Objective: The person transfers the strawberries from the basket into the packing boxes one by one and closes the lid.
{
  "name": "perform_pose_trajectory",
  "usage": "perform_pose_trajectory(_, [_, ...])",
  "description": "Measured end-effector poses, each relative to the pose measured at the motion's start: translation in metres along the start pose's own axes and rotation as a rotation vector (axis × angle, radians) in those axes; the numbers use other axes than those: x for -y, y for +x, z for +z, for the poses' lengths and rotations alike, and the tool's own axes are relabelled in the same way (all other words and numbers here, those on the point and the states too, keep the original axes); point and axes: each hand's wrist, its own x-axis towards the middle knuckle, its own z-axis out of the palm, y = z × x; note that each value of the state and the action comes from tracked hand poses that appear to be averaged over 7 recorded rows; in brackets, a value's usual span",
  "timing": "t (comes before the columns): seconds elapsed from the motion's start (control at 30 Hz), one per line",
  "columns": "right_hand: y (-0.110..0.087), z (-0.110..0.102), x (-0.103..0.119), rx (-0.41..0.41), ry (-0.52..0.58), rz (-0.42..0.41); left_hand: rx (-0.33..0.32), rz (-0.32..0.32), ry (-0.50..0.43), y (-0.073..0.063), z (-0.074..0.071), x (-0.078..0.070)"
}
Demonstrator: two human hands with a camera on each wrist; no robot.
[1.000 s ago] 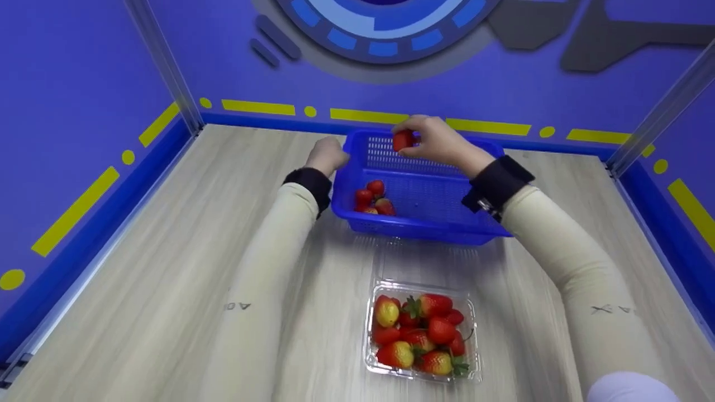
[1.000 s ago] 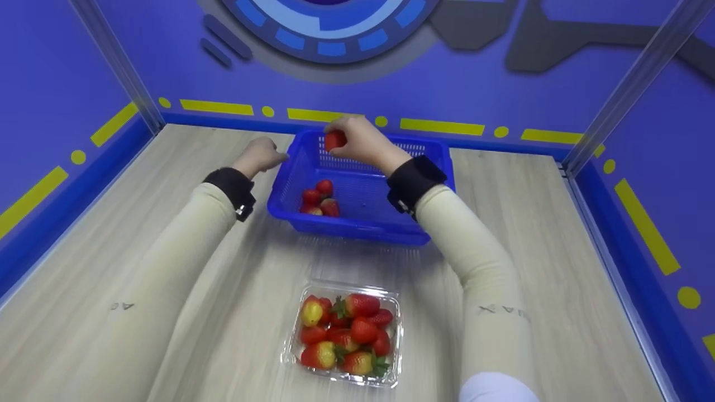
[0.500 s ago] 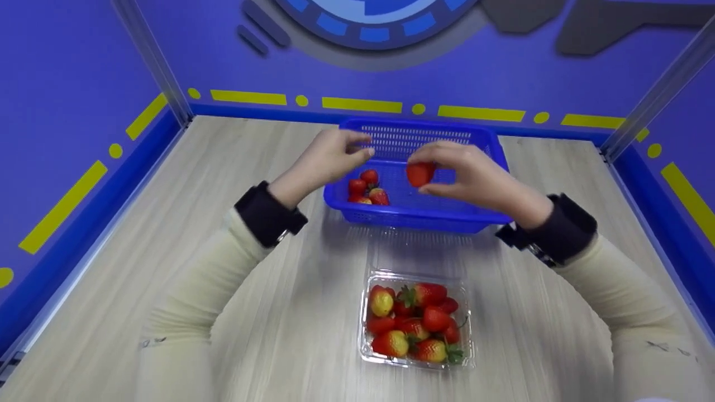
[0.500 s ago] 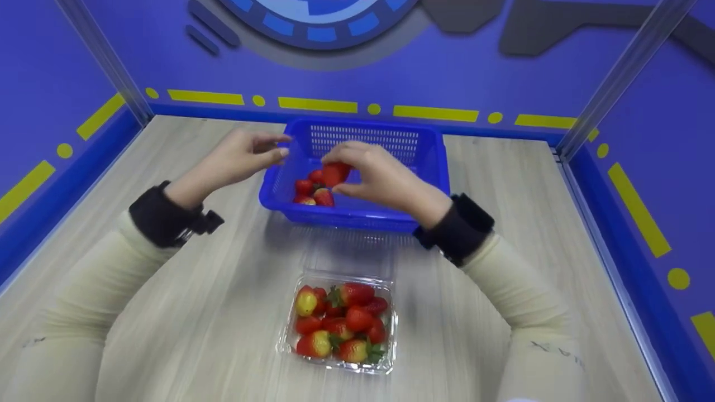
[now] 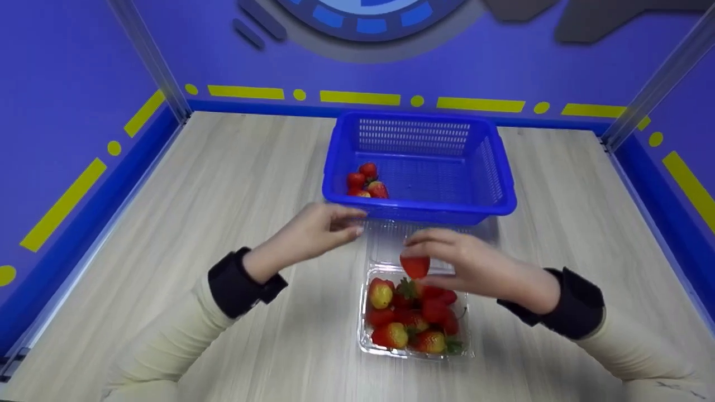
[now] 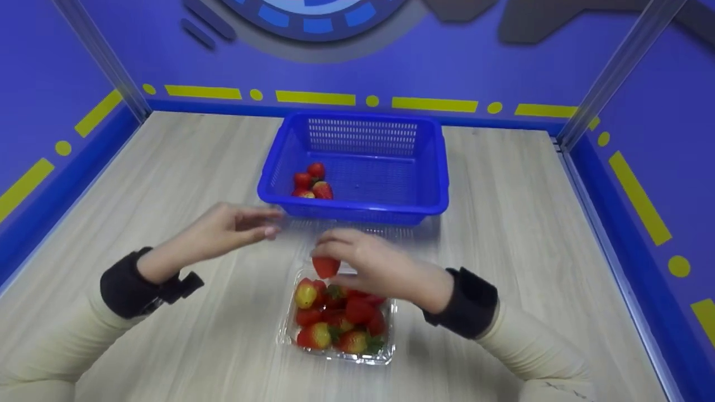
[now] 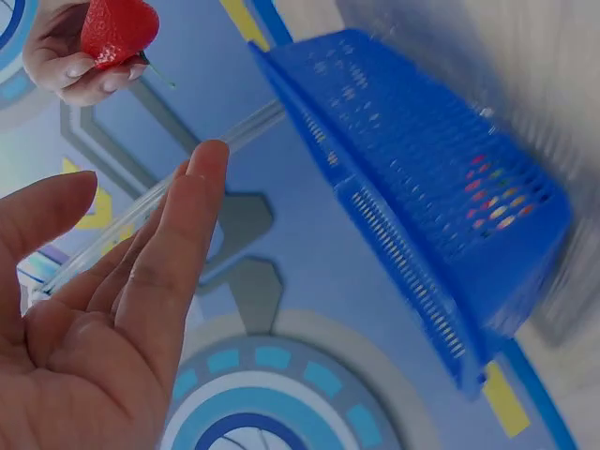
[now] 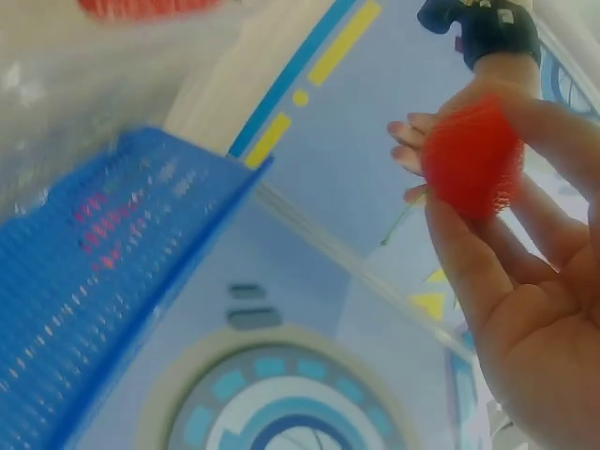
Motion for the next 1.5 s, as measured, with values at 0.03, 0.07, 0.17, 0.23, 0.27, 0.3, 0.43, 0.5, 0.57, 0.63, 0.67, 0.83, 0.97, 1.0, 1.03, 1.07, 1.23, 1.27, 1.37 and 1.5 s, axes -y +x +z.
perform_pose_trajectory(0.03, [-0.002,0.004,0.002,0.008,-0.004,0.000,0.013,-0.006,-0.002,-0.004,0.004,0.005])
perform_pose_trajectory(0.07, [-0.005,0.009,0.004,0.015,-0.009,-0.002,0.028,-0.013,-0.009,-0.007,0.008,0.010])
perform_pose_trajectory(0.17, [-0.012,0.024,0.009,0.035,-0.018,0.009,0.073,-0.047,-0.044,-0.016,0.021,0.028])
perform_pose_trajectory(0.23, [-0.017,0.034,0.011,0.059,-0.023,0.027,0.102,-0.084,-0.079,-0.020,0.031,0.040])
perform_pose_trajectory(0.27, [-0.020,0.038,0.013,0.072,-0.028,0.036,0.112,-0.098,-0.092,-0.021,0.036,0.046])
perform_pose_trajectory(0.3, [-0.022,0.042,0.014,0.085,-0.038,0.046,0.122,-0.109,-0.105,-0.022,0.041,0.051])
perform_pose_trajectory(0.43, [-0.028,0.056,0.018,0.110,-0.100,0.066,0.150,-0.154,-0.166,-0.022,0.059,0.065])
perform_pose_trajectory(0.5, [-0.029,0.062,0.021,0.113,-0.129,0.071,0.153,-0.169,-0.192,-0.022,0.067,0.069])
perform_pose_trajectory(0.57, [-0.030,0.067,0.022,0.121,-0.144,0.084,0.158,-0.183,-0.209,-0.020,0.072,0.071])
perform_pose_trajectory(0.63, [-0.031,0.071,0.023,0.129,-0.155,0.095,0.160,-0.200,-0.222,-0.018,0.077,0.073])
perform_pose_trajectory(0.67, [-0.031,0.073,0.023,0.133,-0.160,0.099,0.162,-0.210,-0.228,-0.017,0.079,0.074])
perform_pose_trajectory(0.83, [-0.033,0.080,0.024,0.120,-0.215,0.092,0.178,-0.252,-0.326,-0.016,0.089,0.077])
perform_pose_trajectory(0.97, [-0.036,0.081,0.025,0.151,-0.218,0.108,0.187,-0.265,-0.432,-0.018,0.095,0.078])
perform_pose_trajectory(1.0, [-0.037,0.080,0.026,0.167,-0.207,0.119,0.187,-0.267,-0.458,-0.018,0.096,0.078])
perform_pose_trajectory(1.03, [-0.037,0.080,0.026,0.184,-0.202,0.125,0.186,-0.270,-0.489,-0.019,0.098,0.078])
perform_pose_trajectory(1.07, [-0.037,0.079,0.026,0.202,-0.196,0.133,0.189,-0.275,-0.522,-0.019,0.099,0.078])
perform_pose_trajectory(1.23, [-0.036,0.077,0.027,0.260,-0.182,0.150,0.204,-0.303,-0.635,-0.019,0.104,0.077])
perform_pose_trajectory(1.27, [-0.036,0.077,0.027,0.266,-0.182,0.153,0.207,-0.309,-0.643,-0.019,0.105,0.077])
perform_pose_trajectory(1.37, [-0.035,0.076,0.026,0.275,-0.182,0.157,0.211,-0.323,-0.646,-0.019,0.104,0.077])
perform_pose_trajectory(1.5, [-0.035,0.074,0.027,0.267,-0.183,0.142,0.212,-0.340,-0.646,-0.019,0.102,0.077])
